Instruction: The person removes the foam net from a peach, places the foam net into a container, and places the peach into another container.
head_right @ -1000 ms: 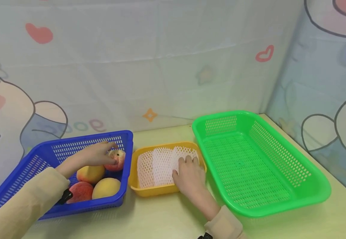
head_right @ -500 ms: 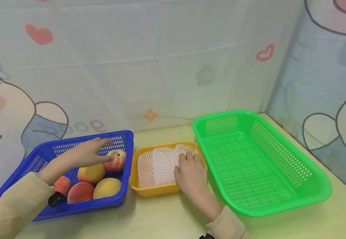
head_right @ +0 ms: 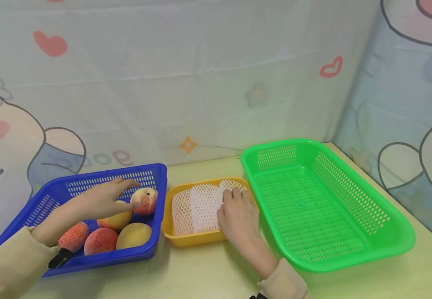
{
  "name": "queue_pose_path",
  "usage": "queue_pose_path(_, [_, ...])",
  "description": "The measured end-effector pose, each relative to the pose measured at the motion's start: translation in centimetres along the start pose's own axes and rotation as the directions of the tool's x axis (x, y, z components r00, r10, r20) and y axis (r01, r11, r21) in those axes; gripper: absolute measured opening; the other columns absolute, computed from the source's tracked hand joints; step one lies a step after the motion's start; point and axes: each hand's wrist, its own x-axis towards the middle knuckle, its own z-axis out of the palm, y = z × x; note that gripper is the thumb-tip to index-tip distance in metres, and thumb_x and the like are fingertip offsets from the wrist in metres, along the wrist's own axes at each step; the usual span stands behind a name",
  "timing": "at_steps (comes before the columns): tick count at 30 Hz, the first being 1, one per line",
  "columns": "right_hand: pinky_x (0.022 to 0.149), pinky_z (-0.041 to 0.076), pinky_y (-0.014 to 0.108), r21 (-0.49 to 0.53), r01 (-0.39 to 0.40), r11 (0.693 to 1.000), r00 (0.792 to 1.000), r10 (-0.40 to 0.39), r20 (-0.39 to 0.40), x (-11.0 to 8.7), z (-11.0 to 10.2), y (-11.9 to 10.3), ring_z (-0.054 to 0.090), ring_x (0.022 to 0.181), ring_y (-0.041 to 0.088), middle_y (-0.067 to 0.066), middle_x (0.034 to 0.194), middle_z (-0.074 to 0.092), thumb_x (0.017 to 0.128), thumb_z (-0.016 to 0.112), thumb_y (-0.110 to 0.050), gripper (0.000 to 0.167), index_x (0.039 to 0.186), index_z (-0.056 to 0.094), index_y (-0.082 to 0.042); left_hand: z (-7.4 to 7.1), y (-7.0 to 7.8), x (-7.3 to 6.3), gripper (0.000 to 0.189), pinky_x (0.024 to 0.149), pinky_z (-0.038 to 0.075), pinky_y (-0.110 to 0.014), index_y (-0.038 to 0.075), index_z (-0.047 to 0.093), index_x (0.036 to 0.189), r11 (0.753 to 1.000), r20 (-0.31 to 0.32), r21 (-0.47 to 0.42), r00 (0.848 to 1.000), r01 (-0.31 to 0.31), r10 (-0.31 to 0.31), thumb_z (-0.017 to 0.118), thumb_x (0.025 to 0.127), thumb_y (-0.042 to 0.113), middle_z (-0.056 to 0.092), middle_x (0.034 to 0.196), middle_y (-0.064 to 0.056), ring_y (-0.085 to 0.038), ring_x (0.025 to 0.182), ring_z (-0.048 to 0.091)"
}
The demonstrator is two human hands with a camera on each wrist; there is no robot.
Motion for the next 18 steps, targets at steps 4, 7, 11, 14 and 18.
queue_pose_path(4, [0.058, 0.047, 0.029, 0.003, -0.005, 1.0, 1.0, 0.005, -0.006, 0.1, -0.3, -0.2, 0.053, 0.077, 0.023, 0.009, 0.09, 0.061, 0.081, 0.065, -0.011, 0.011, 0.09, 0.063, -0.005, 0.3, 0.1, -0.8, 0.062, 0.098, 0.041, -0.063, 0.008, 0.048, 0.139, 1.0, 0.002, 0.001, 1.0, 0.02, -0.02, 0.061, 0.09, 0.044, 0.046, 0.141, -0.027, -0.046, 0.127, 0.047])
queue_pose_path(7, [0.062, 0.049, 0.033, 0.004, -0.019, 1.0, 1.0, 0.019, 0.0, 0.2, -0.7, -0.3, 0.056, 0.083, 0.025, 0.01, 0.095, 0.063, 0.082, 0.066, -0.013, 0.015, 0.095, 0.064, -0.005, 0.4, 0.4, -1.4, 0.062, 0.095, 0.044, -0.062, 0.01, 0.049, 0.138, 1.0, -0.008, 0.0, 1.0, 0.019, -0.019, 0.062, 0.089, 0.046, 0.049, 0.138, -0.024, -0.044, 0.123, 0.051])
queue_pose_path(11, [0.067, 0.049, 0.035, 0.012, -0.018, 1.0, 1.0, 0.018, -0.009, 0.2, -1.1, -0.3, 0.056, 0.088, 0.027, 0.01, 0.099, 0.063, 0.083, 0.067, -0.014, 0.017, 0.098, 0.064, -0.006, 0.9, 1.1, -2.3, 0.064, 0.091, 0.047, -0.061, 0.011, 0.049, 0.138, 1.0, -0.035, -0.008, 0.999, 0.022, -0.023, 0.062, 0.088, 0.049, 0.053, 0.135, -0.022, -0.042, 0.119, 0.054])
queue_pose_path(14, [0.068, 0.049, 0.035, 0.027, -0.009, 1.0, 1.0, 0.01, -0.018, 0.2, -1.3, -0.5, 0.056, 0.089, 0.027, 0.009, 0.1, 0.064, 0.083, 0.066, -0.014, 0.017, 0.098, 0.064, -0.007, 1.5, 1.6, -3.0, 0.067, 0.086, 0.051, -0.059, 0.013, 0.048, 0.139, 0.999, -0.064, -0.013, 0.997, 0.039, -0.04, 0.063, 0.087, 0.051, 0.054, 0.133, -0.021, -0.041, 0.116, 0.056])
queue_pose_path(18, [0.067, 0.049, 0.035, 0.039, 0.008, 0.999, 0.999, -0.007, -0.032, 0.2, -1.8, -0.7, 0.056, 0.089, 0.027, 0.008, 0.1, 0.064, 0.083, 0.066, -0.015, 0.016, 0.097, 0.064, -0.008, 2.3, 2.3, -3.8, 0.066, 0.075, 0.054, -0.052, 0.014, 0.047, 0.14, 0.998, -0.13, -0.044, 0.99, 0.049, -0.054, 0.063, 0.086, 0.05, 0.058, 0.121, -0.015, -0.035, 0.107, 0.059])
